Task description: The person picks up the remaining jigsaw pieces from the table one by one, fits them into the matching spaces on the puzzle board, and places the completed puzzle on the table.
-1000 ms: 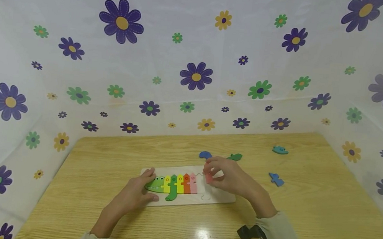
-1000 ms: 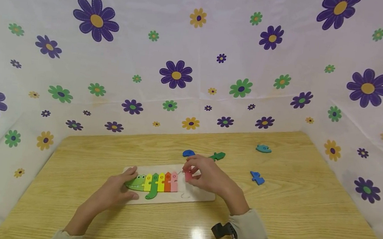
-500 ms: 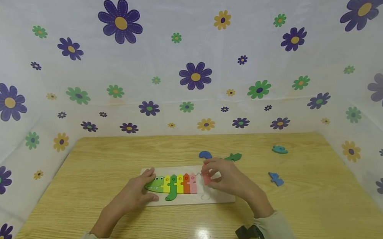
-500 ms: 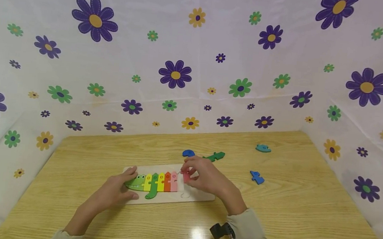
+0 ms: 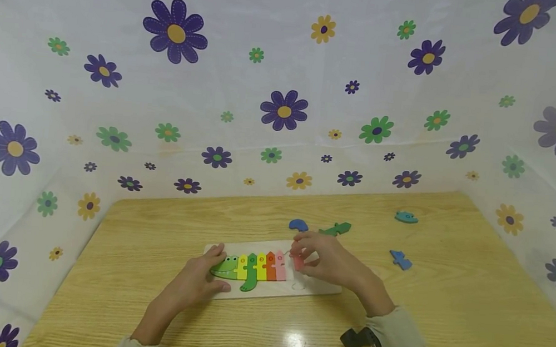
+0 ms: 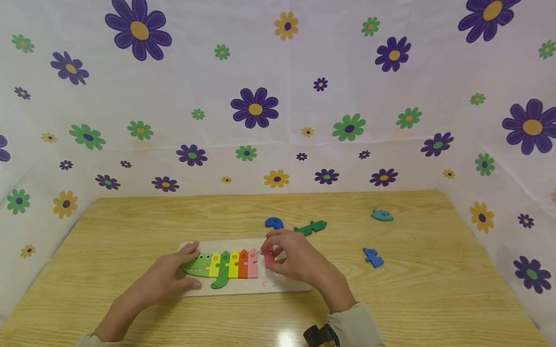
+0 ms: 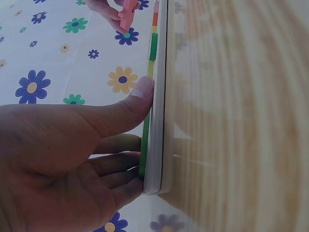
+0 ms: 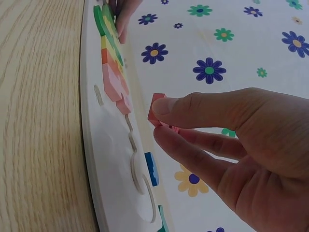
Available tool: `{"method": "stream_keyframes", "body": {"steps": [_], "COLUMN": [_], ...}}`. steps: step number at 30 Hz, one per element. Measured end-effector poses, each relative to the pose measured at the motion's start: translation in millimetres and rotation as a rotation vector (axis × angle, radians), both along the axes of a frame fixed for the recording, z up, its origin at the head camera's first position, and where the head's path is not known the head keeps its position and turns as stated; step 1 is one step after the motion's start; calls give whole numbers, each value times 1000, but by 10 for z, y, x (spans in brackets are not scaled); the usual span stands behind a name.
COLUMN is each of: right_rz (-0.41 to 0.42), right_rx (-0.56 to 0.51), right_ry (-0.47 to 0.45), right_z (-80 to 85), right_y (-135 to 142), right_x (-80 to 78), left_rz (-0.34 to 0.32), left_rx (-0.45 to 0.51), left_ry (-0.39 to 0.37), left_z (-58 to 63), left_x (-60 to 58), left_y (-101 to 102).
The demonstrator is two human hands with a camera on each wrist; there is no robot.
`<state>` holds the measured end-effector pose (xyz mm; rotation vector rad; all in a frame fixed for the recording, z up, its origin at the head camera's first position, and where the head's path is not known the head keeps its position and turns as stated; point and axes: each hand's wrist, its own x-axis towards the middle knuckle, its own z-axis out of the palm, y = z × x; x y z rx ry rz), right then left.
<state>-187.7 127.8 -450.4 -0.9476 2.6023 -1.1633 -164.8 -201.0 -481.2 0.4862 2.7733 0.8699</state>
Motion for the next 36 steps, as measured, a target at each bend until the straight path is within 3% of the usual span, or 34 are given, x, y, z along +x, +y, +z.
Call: {"method": "stream_keyframes", "body": {"steps": [36], "right_rz": [21], "right_rx": [41], "right_ry": [-22], "right_z": [-134], "right_y": [-117], "right_x": [0], "left_rz": [5], "left_rx": [-3], "left_ry": [-2], "left_z": [-6], "left_x": [-6], "left_y": [10]}}
